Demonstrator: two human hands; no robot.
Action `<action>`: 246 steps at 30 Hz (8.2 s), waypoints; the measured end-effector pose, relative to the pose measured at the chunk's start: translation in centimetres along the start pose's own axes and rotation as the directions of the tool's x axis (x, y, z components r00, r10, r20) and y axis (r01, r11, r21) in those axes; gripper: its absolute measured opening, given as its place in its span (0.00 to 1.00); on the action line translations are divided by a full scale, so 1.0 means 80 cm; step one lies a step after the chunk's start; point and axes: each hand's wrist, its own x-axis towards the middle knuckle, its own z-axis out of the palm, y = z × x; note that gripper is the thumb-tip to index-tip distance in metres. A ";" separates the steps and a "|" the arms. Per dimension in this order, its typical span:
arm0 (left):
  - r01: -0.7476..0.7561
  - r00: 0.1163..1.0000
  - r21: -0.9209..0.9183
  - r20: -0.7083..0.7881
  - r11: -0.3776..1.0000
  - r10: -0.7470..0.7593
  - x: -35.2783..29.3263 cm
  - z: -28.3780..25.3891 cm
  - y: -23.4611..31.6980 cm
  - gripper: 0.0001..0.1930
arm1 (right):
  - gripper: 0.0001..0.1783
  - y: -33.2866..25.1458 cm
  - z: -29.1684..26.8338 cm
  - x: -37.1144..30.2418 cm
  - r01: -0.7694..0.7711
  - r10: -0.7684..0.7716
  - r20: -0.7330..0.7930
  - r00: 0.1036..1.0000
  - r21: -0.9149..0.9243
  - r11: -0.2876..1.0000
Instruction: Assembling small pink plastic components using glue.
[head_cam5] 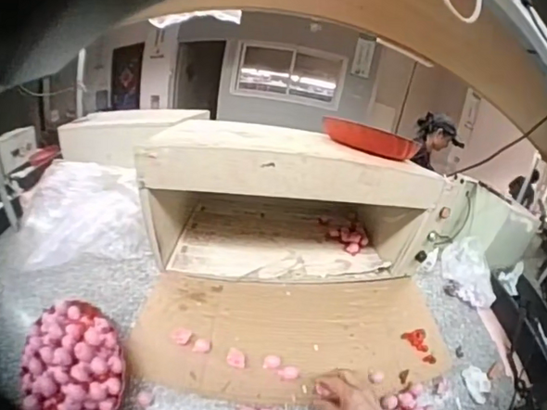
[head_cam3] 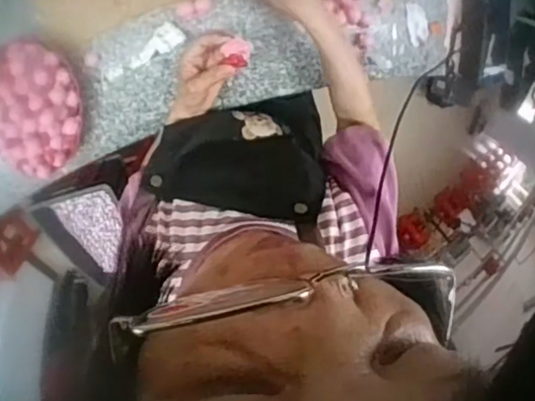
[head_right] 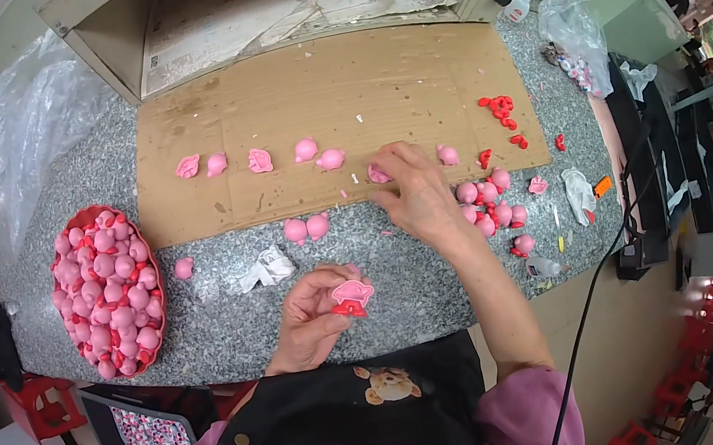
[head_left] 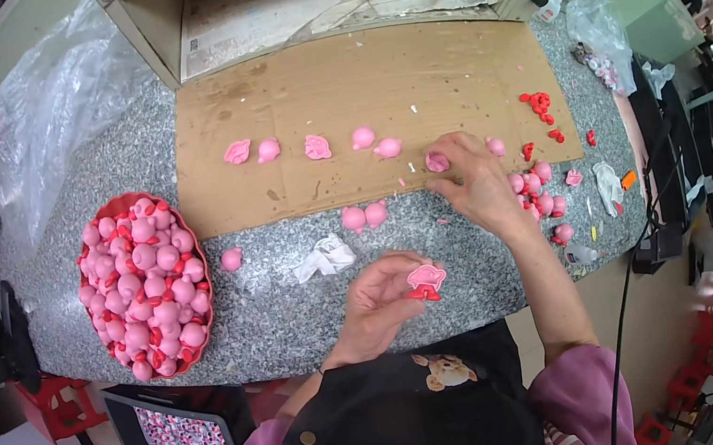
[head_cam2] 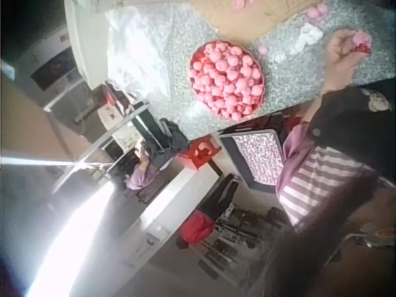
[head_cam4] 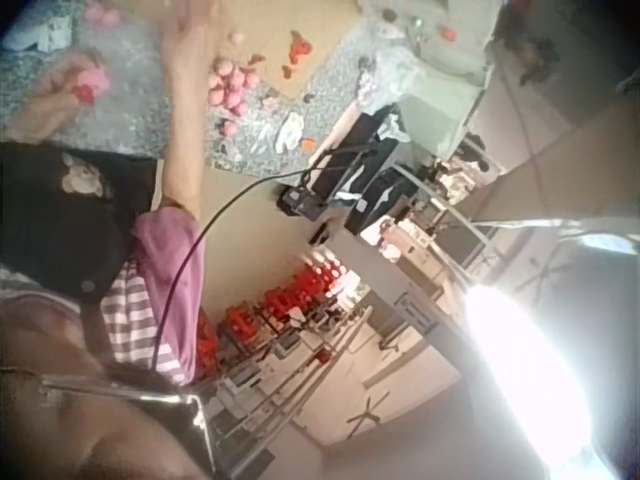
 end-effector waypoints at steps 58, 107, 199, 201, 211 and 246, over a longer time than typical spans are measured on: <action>-0.093 0.980 0.282 -0.145 0.955 0.138 -0.041 0.003 -0.028 0.17 | 0.16 -0.098 0.001 -0.166 -0.081 0.165 -0.076 0.983 0.629 0.773; -0.193 0.975 0.056 -0.100 0.980 0.198 -0.029 0.036 -0.078 0.10 | 0.02 -0.076 0.043 -0.199 0.022 0.472 -0.197 0.859 0.936 0.351; -0.186 0.968 0.925 0.113 0.332 0.225 -0.024 0.045 -0.047 0.17 | 0.03 -0.040 0.025 -0.212 -0.018 0.243 -0.082 0.967 0.924 0.382; -0.201 0.967 0.917 0.131 0.343 0.217 -0.024 0.042 -0.050 0.18 | 0.03 -0.037 0.030 -0.215 -0.004 0.242 -0.077 0.967 0.947 0.320; -0.246 0.969 0.969 0.246 -0.041 0.007 -0.002 0.075 -0.015 0.13 | 0.12 -0.040 0.018 -0.206 -0.069 0.173 -0.005 0.985 0.905 0.419; -0.271 0.905 0.952 0.201 0.142 0.374 -0.025 0.042 -0.017 0.14 | 0.24 -0.049 0.056 -0.185 -0.093 0.199 0.075 0.977 0.992 0.083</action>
